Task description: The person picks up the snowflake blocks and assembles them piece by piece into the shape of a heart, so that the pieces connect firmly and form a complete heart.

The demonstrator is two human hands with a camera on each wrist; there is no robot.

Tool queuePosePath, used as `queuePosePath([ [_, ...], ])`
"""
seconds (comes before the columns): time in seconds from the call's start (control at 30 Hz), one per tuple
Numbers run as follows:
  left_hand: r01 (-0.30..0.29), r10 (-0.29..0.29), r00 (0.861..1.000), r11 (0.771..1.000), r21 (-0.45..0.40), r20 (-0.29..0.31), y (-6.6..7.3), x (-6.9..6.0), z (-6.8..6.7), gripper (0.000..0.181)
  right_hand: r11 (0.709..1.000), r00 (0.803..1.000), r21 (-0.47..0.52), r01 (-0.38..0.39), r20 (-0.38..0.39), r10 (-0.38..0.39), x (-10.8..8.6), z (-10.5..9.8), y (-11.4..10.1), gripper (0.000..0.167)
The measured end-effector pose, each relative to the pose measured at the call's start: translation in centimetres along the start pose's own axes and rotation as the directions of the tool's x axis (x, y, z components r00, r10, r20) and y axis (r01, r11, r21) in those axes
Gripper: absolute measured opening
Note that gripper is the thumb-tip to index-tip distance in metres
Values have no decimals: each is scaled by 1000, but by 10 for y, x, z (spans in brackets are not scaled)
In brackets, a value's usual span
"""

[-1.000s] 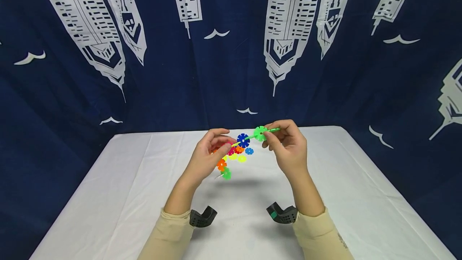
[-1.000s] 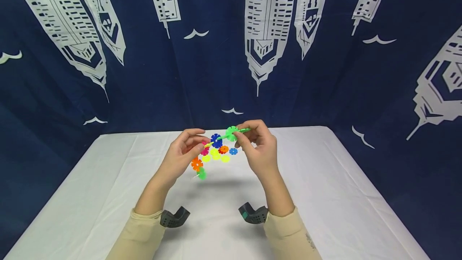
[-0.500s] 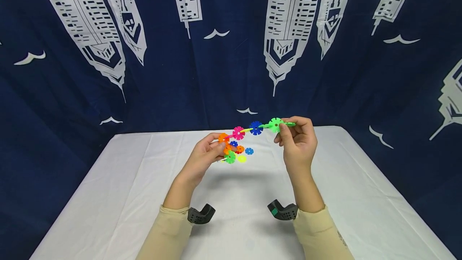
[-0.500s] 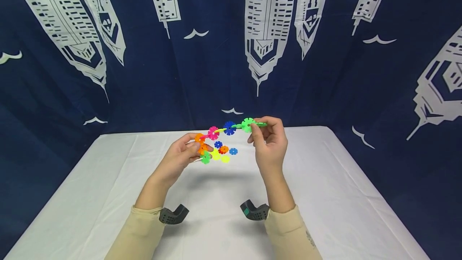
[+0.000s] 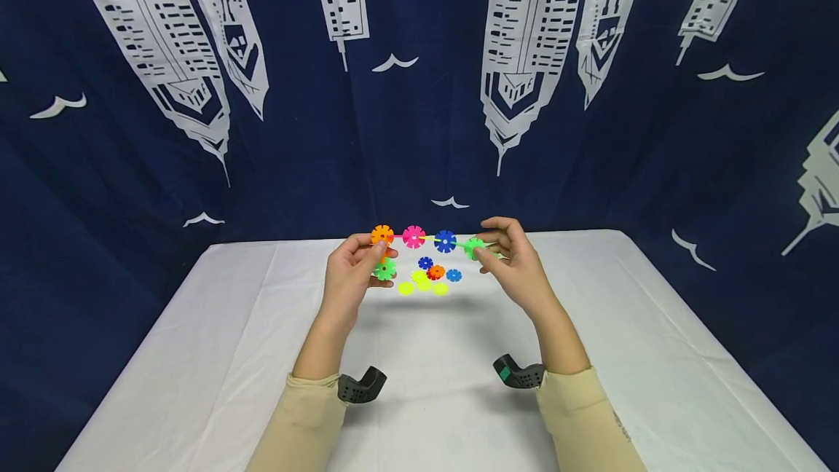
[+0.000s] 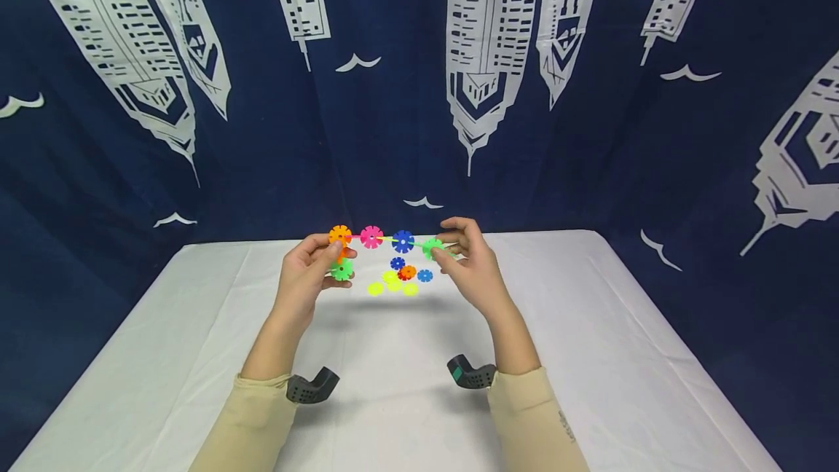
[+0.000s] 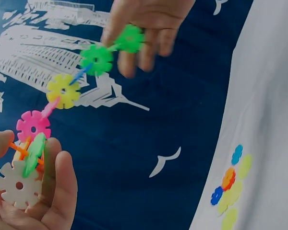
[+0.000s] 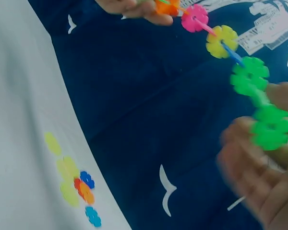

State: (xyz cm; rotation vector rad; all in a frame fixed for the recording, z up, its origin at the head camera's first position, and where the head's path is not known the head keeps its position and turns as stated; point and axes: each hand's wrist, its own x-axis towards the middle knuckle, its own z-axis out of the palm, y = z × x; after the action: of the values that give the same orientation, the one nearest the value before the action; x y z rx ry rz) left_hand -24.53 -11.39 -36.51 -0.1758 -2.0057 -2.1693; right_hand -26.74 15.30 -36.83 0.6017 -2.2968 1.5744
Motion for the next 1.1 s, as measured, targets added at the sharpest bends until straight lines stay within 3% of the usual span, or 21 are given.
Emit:
queuePosePath([
  [0.1, -12, 13, 1000, 997, 73, -16, 2, 0, 0, 21, 986, 991, -161, -39, 120, 59, 0, -1, 5, 56],
  [0.17, -37, 38, 999, 990, 140, -3, 2, 0, 0, 20, 979, 983, -204, -29, 169, 65, 0, 1, 5, 61],
  [0.27, -103, 90, 994, 961, 259, 60, 1, -3, 3, 20, 981, 977, -196, 9, 210, 33, -2, 7, 2, 62],
  [0.37, -174, 124, 979, 920, 350, 162, -1, -6, 7, 22, 986, 971, -155, 56, 240, -17, -4, 17, -4, 61],
  [0.43, -213, 129, 964, 898, 384, 233, -2, -9, 9, 22, 989, 966, -120, 88, 252, -56, -5, 25, -9, 59],
  [0.57, -269, 139, 933, 882, 386, 331, -4, -11, 13, 22, 985, 963, -76, 157, 233, -136, -8, 38, -15, 52],
  [0.67, -287, 158, 924, 888, 359, 348, -2, -12, 14, 24, 977, 965, -82, 196, 193, -178, -9, 43, -19, 47],
  [0.87, -254, 151, 927, 926, 278, 342, 3, -11, 14, 36, 971, 969, -66, 230, 109, -223, -10, 42, -23, 37],
  [1.1, -280, 213, 924, 942, 183, 317, 7, -8, 7, 34, 982, 982, -11, 189, 24, -189, -10, 39, -25, 34],
])
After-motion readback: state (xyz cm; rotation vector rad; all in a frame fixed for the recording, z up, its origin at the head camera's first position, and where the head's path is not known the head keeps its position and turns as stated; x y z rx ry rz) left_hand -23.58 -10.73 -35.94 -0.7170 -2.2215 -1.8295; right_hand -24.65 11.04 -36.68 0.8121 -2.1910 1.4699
